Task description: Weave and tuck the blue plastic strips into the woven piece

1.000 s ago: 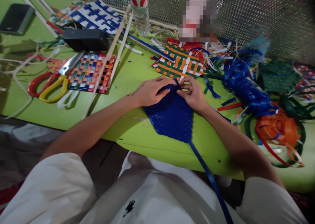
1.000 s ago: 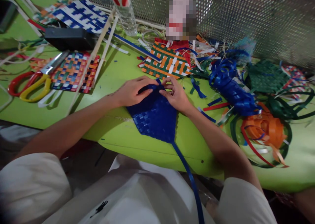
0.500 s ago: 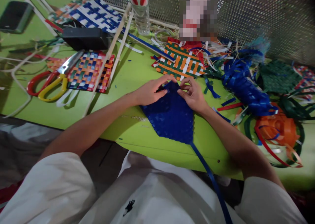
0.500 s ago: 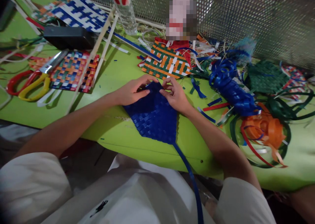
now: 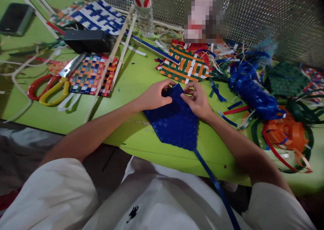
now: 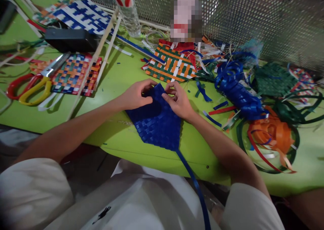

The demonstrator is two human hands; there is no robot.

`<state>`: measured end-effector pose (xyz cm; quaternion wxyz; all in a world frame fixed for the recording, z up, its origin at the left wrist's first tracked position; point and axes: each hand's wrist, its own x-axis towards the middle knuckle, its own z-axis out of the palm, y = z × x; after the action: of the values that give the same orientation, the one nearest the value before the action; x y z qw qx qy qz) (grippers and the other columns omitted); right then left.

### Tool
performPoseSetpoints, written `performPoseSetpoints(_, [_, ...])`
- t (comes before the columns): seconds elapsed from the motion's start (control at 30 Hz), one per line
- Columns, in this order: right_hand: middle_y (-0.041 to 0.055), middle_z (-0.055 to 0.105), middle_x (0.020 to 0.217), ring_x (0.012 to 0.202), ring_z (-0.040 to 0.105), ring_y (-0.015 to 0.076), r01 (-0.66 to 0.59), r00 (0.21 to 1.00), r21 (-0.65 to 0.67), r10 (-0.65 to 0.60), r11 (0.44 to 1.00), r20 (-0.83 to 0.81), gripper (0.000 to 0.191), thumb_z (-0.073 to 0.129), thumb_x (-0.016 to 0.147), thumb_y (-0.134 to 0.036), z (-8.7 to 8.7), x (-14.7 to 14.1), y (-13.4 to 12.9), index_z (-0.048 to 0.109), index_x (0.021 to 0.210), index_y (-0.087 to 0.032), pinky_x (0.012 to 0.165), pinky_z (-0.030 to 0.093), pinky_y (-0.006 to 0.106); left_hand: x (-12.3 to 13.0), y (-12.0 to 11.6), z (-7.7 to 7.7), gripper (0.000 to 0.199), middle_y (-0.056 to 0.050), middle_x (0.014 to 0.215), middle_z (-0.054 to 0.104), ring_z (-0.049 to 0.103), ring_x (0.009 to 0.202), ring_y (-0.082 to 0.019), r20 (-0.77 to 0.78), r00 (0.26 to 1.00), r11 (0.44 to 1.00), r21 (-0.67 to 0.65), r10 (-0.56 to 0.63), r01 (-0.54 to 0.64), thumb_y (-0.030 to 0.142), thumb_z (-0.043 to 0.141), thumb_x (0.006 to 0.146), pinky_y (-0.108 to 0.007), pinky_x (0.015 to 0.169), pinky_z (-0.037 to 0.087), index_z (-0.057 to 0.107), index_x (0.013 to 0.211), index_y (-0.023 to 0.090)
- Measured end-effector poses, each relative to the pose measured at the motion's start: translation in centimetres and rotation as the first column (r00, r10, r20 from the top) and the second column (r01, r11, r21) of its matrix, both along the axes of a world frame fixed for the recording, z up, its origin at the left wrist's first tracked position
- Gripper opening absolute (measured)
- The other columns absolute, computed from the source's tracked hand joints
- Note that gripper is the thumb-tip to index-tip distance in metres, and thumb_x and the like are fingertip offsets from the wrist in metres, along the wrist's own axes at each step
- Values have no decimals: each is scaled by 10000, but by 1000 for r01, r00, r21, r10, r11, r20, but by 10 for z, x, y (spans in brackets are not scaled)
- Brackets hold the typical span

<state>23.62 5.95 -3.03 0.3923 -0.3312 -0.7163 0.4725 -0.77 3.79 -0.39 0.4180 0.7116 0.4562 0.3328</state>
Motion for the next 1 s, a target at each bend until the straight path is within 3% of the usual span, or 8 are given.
performPoseSetpoints(0.17, [-16, 533, 941, 680, 495, 124, 14, 999, 14, -14, 1000, -35, 480, 796, 1032, -696, 3, -2, -6, 550, 1108, -291, 485, 262, 256, 2, -4, 1, 533, -88, 1142, 783, 672, 957, -206, -16, 999, 999, 39, 32, -31, 301, 673, 764, -341, 880, 528, 716, 1267, 131])
performPoseSetpoints(0.4, [-7, 564, 962, 702, 543, 133, 23, 999, 6, -23, 1000, -33, 496, 803, 1018, -712, 1, -3, -4, 559, 1118, -292, 484, 305, 253, 1, -3, 2, 549, -89, 1170, 801, 714, 1022, -220, 13, 999, 999, 10, 45, -46, 278, 699, 754, -320, 868, 541, 734, 1284, 139])
performPoseSetpoints(0.5, [5, 586, 1018, 742, 595, 141, 46, 998, -9, -47, 999, -29, 527, 824, 992, -729, 0, -2, -2, 563, 1138, -295, 478, 318, 247, -3, 2, 1, 530, -66, 1037, 799, 706, 902, -205, 90, 996, 993, -116, 7, 3, 314, 730, 766, -322, 792, 529, 760, 1269, 149])
performPoseSetpoints(0.6, [1, 595, 1022, 742, 614, 144, 49, 998, -26, -50, 998, -27, 537, 843, 977, -721, 1, -2, -3, 565, 1160, -300, 477, 332, 248, -6, 8, 1, 394, -65, 982, 801, 699, 852, -198, 194, 981, 972, -235, 20, 27, 441, 789, 843, -322, 758, 523, 801, 1130, 171])
performPoseSetpoints(0.8, [34, 641, 1105, 789, 669, 170, -19, 1000, -77, 19, 997, -2, 516, 822, 990, -712, 10, -7, -14, 560, 1174, -308, 506, 390, 294, -4, 4, 3, 441, 1, 677, 612, 447, 609, -110, 111, 992, 983, -178, 59, -39, 596, 826, 924, -302, 579, 270, 797, 808, 171])
performPoseSetpoints(0.9, [29, 636, 1088, 740, 644, 163, -16, 1000, -72, 17, 997, 16, 518, 799, 994, -723, 10, -9, -16, 549, 1174, -307, 502, 362, 308, -4, 2, 4, 434, 16, 635, 554, 397, 585, -101, 79, 995, 987, -157, 53, -40, 562, 816, 931, -302, 561, 241, 755, 746, 174])
performPoseSetpoints(1.0, [-12, 599, 949, 651, 582, 150, -7, 1000, -71, 9, 997, 21, 500, 805, 998, -698, 8, -8, -15, 537, 1172, -314, 496, 323, 303, -3, 2, 4, 413, 23, 616, 521, 378, 583, -98, 71, 996, 990, -132, 52, -42, 517, 802, 947, -296, 558, 236, 733, 719, 180])
